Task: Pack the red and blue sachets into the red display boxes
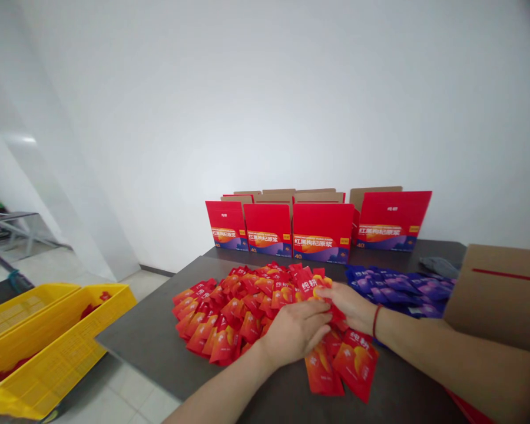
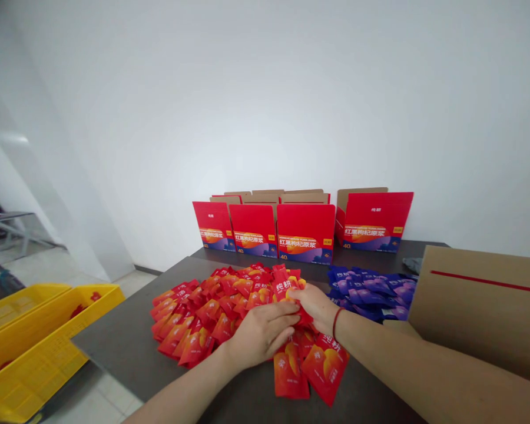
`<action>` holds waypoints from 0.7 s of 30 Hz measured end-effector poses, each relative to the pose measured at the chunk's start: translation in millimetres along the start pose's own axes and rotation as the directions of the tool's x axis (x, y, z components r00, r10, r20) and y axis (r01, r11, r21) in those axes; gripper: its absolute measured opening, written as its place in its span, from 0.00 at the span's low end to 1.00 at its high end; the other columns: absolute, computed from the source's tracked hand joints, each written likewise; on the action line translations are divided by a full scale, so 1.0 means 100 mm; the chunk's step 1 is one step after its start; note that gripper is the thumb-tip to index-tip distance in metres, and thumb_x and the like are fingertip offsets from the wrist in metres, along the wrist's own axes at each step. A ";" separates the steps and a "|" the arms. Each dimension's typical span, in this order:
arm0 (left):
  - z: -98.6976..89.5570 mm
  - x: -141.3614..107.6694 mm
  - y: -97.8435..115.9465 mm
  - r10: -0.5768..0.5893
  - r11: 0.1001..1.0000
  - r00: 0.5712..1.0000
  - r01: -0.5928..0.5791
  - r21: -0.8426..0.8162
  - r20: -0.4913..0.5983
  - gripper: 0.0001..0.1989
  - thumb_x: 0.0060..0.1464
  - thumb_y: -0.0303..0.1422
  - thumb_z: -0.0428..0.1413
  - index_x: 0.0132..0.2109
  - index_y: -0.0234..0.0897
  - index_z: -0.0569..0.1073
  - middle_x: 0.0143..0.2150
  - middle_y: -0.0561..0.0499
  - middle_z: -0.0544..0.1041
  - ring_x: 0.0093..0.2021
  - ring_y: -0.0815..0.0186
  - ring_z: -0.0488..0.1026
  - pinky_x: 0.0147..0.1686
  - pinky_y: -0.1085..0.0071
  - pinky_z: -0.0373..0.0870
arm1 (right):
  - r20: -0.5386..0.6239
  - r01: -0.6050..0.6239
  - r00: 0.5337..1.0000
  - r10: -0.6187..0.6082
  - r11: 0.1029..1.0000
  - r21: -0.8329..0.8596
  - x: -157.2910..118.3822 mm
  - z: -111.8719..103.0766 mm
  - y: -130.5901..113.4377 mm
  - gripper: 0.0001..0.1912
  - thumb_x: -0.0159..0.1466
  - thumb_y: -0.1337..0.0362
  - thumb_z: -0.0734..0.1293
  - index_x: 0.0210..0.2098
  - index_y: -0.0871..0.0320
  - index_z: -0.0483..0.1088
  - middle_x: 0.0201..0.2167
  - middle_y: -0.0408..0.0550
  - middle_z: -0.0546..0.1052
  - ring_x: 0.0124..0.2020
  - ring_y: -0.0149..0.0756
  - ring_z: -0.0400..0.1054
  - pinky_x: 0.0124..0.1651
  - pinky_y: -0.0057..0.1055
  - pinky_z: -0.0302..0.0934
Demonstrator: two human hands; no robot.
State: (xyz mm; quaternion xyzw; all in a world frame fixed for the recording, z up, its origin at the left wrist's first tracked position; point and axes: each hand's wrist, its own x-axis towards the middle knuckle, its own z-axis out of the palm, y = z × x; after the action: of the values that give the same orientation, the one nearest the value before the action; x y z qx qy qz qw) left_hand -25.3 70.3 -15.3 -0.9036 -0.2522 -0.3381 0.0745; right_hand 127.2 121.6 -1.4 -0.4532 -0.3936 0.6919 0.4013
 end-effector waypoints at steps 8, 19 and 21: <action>-0.34 -0.18 -0.48 -0.425 0.895 0.864 0.358 0.265 0.270 0.30 0.48 0.34 0.61 0.58 0.34 0.66 0.60 0.40 0.69 0.60 0.53 0.65 0.61 0.56 0.59 | -0.082 0.024 0.996 -0.028 0.999 -0.046 -0.04 0.01 -0.15 0.07 0.54 0.77 0.64 0.27 0.59 0.68 0.19 0.44 0.74 0.19 0.35 0.70 0.28 0.30 0.67; -0.26 -0.25 -0.47 -0.418 0.892 0.831 0.300 0.338 0.366 0.13 0.59 0.32 0.56 0.50 0.35 0.73 0.53 0.41 0.75 0.52 0.57 0.73 0.54 0.61 0.66 | -0.090 0.039 0.995 -0.045 0.997 -0.073 -0.29 -0.03 -0.01 0.09 0.57 0.74 0.62 0.37 0.56 0.66 0.21 0.43 0.74 0.21 0.38 0.70 0.28 0.34 0.67; -0.25 -0.26 -0.48 -0.421 0.890 0.838 0.307 0.338 0.346 0.11 0.60 0.32 0.55 0.49 0.35 0.74 0.52 0.43 0.76 0.51 0.59 0.74 0.53 0.64 0.68 | -0.123 0.048 0.991 -0.055 0.997 -0.062 -0.31 -0.06 0.06 0.09 0.58 0.72 0.62 0.38 0.55 0.64 0.21 0.41 0.73 0.20 0.37 0.70 0.26 0.33 0.66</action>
State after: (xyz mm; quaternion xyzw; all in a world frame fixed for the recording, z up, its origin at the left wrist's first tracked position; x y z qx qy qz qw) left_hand -80.7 93.4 -15.0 -0.8700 -0.4743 -0.1115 0.0755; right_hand 140.1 92.8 1.1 -0.4969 -0.3994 0.6396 0.4294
